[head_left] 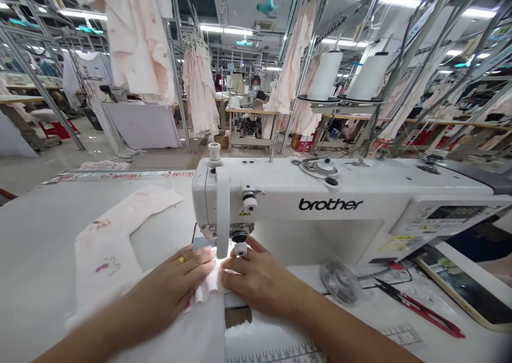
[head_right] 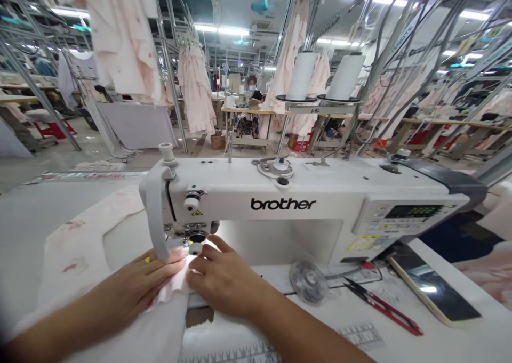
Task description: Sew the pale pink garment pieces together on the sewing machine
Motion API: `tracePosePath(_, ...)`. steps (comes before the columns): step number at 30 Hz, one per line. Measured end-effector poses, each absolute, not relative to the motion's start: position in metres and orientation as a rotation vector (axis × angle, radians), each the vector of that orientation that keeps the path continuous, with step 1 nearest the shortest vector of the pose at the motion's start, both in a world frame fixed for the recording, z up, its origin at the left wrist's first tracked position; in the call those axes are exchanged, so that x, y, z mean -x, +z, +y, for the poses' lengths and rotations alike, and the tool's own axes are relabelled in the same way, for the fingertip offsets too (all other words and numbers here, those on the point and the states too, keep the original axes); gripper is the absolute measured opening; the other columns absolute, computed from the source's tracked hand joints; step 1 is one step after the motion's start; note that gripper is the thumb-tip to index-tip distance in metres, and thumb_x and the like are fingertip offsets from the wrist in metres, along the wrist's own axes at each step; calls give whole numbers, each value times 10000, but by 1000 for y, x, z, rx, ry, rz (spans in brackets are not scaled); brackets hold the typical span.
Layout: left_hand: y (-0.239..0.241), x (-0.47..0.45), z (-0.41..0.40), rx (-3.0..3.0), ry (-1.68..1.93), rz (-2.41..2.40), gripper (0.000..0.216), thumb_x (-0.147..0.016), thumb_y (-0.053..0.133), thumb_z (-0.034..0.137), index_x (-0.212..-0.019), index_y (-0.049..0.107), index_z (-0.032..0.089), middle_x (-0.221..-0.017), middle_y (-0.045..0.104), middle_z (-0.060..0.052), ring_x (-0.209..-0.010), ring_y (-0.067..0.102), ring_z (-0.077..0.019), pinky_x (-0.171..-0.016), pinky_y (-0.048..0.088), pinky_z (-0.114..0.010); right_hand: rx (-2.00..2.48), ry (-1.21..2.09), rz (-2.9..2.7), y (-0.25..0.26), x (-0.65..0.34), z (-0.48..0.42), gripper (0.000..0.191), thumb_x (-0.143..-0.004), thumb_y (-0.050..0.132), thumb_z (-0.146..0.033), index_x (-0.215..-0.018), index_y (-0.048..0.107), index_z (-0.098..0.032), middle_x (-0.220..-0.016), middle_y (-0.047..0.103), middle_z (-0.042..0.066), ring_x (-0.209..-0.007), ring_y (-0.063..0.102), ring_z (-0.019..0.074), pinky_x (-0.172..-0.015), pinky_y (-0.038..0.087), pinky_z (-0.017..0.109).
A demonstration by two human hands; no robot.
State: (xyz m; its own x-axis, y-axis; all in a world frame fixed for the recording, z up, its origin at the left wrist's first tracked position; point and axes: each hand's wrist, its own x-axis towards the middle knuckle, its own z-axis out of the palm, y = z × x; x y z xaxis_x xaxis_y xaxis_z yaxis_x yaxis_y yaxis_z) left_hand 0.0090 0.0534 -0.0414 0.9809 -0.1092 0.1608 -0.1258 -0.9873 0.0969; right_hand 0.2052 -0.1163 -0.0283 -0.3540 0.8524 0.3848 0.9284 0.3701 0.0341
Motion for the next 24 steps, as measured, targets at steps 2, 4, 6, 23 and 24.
tracePosePath(2, -39, -8, 53, -3041, 249, -204, 619, -855, 442, 8, -1429, 393, 233, -1474, 468, -51, -1357, 439, -199, -1134, 397, -404, 1586, -341, -2343, -28, -205, -116, 132, -946, 552, -126, -848, 608, -195, -909, 685, 0, -894, 541, 169, -1120, 203, 370)
tracePosePath(4, -36, -7, 52, -3051, 294, -282, 558, -893, 433, 26, -1415, 418, 222, -1437, 511, -48, -1333, 463, -200, -1109, 423, -386, 1602, -302, -2321, -28, -204, -117, 152, -950, 562, -151, -816, 613, -200, -881, 686, -12, -856, 541, 163, -1125, 192, 366)
tracePosePath(6, -34, -6, 49, -3057, 332, -374, 462, -939, 419, 63, -1375, 463, 207, -1369, 574, -46, -1257, 530, -193, -1048, 477, -352, 1612, -262, -2304, -28, -203, -118, 144, -955, 570, -175, -824, 621, -208, -883, 691, -24, -853, 547, 159, -1135, 171, 360)
tracePosePath(23, -34, -15, 60, -3016, 399, -452, 428, -945, 407, 52, -1319, 526, 223, -1296, 625, -51, -1163, 592, -179, -1025, 503, -341, 1739, -158, -2272, -17, -202, -122, 187, -988, 520, -344, -1046, 634, -208, -930, 646, 21, -938, 514, 213, -1087, 234, 401)
tracePosePath(24, -35, -14, 61, -3012, 395, -452, 436, -944, 406, 49, -1327, 523, 223, -1299, 626, -49, -1169, 593, -180, -1032, 500, -346, 1759, -148, -2281, -17, -201, -123, 196, -990, 517, -358, -1038, 633, -207, -923, 642, 24, -945, 514, 216, -1093, 226, 406)
